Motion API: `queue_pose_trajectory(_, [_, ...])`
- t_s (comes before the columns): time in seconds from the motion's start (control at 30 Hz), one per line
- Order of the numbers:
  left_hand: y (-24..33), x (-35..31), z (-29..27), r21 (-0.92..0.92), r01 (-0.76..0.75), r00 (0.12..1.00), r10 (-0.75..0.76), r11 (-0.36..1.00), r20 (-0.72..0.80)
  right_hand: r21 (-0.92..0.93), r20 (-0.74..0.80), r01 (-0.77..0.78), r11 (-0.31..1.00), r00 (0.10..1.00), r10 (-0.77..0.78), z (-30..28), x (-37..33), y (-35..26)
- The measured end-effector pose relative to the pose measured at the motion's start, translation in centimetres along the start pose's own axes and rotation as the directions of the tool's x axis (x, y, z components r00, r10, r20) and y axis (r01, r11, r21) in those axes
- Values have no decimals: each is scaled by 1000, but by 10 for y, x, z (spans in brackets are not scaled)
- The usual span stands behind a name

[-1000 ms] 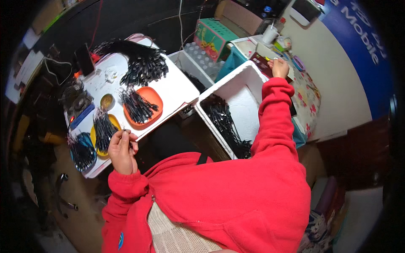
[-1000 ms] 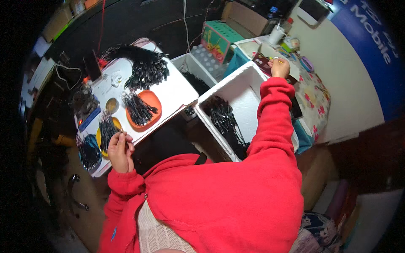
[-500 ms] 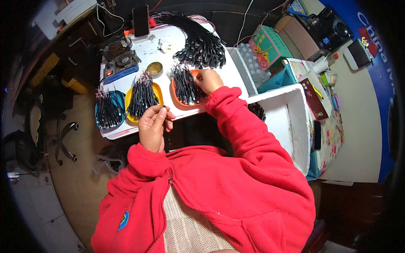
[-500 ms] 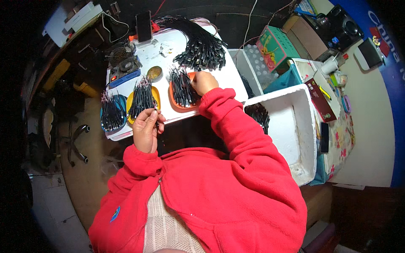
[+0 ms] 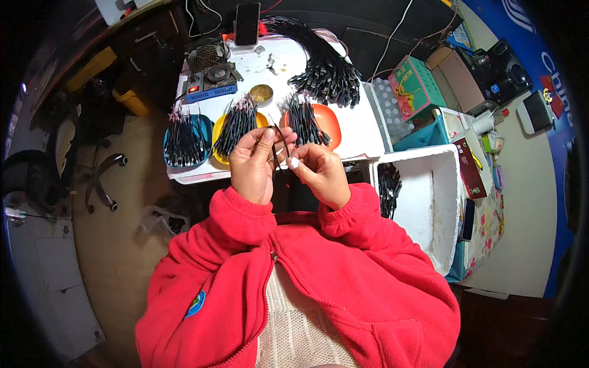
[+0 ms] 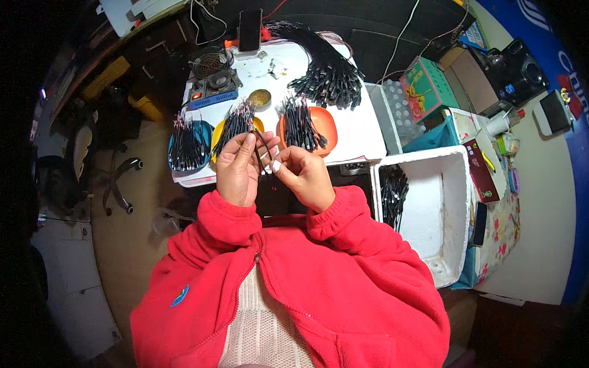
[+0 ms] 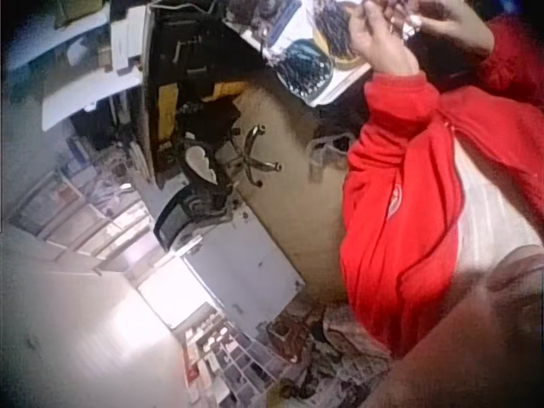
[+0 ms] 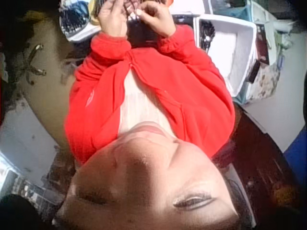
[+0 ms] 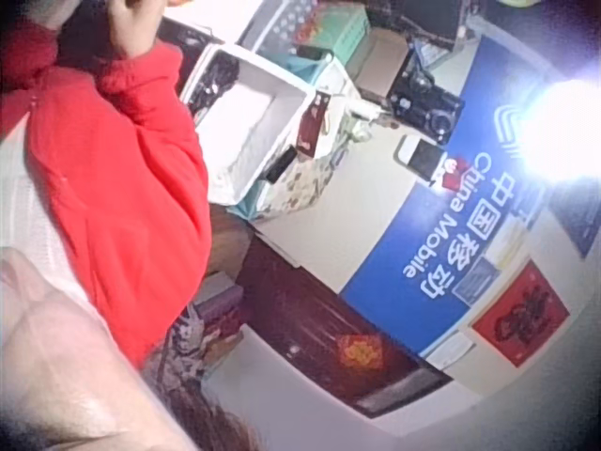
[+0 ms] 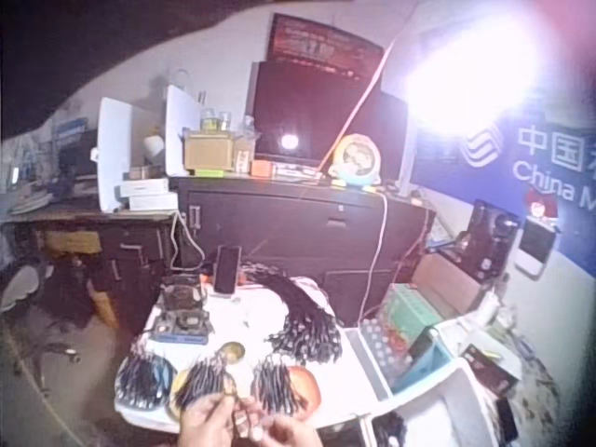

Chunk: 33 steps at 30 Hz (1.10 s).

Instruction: The person repeatedly picks black wire-like components from trays, strips or adjusts the ends by hand, and places them back into the trays. The process is continuous and repetitive, with no visible tools used.

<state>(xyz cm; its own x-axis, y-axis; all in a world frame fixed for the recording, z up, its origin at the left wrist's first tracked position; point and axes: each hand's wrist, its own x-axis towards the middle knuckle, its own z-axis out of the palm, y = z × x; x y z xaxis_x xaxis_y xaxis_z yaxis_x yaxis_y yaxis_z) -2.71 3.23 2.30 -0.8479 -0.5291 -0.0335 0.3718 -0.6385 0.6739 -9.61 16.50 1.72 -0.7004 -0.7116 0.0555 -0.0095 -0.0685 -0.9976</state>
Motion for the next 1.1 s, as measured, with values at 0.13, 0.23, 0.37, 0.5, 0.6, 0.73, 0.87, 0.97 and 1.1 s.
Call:
queue_pose_trajectory(0.13, [3, -9, 3, 35, -29, 999, 27, 999, 43, -75, -8, 69, 995, 998, -70, 9, -8, 1])
queue_pose_trajectory(0.23, [3, -15, 5, 90, -39, 999, 35, 995, 40, -135, 26, 43, 990, 999, -39, 11, -11, -2])
queue_pose_trajectory(0.37, [4, -23, 7, 217, -147, 989, 139, 965, 51, -199, -1, 59, 978, 998, -60, -1, -12, -20])
queue_pose_trajectory(0.5, [2, -29, 11, 286, -151, 988, 136, 946, 72, -53, -15, 193, 980, 981, -194, -7, 1, -36])
queue_pose_trajectory(0.6, [1, -30, 13, 350, -163, 986, 136, 922, 99, -23, 27, 206, 978, 978, -205, -4, 7, -41])
queue_pose_trajectory(0.73, [2, -30, 10, 320, -168, 980, 123, 932, 157, 87, 31, 226, 970, 973, -229, 0, 8, -40])
queue_pose_trajectory(0.87, [1, -27, 5, 320, -89, 991, 51, 943, 125, 261, 64, 180, 948, 977, -203, -3, 7, -34])
queue_pose_trajectory(0.97, [-3, -26, 2, 231, -41, 991, 11, 972, 131, 426, 77, 72, 902, 990, -115, -3, 9, -26])
queue_pose_trajectory(1.1, [-3, -24, -1, 157, 35, 991, -55, 987, 121, 656, 128, -70, 752, 992, -19, 1, 10, -14])
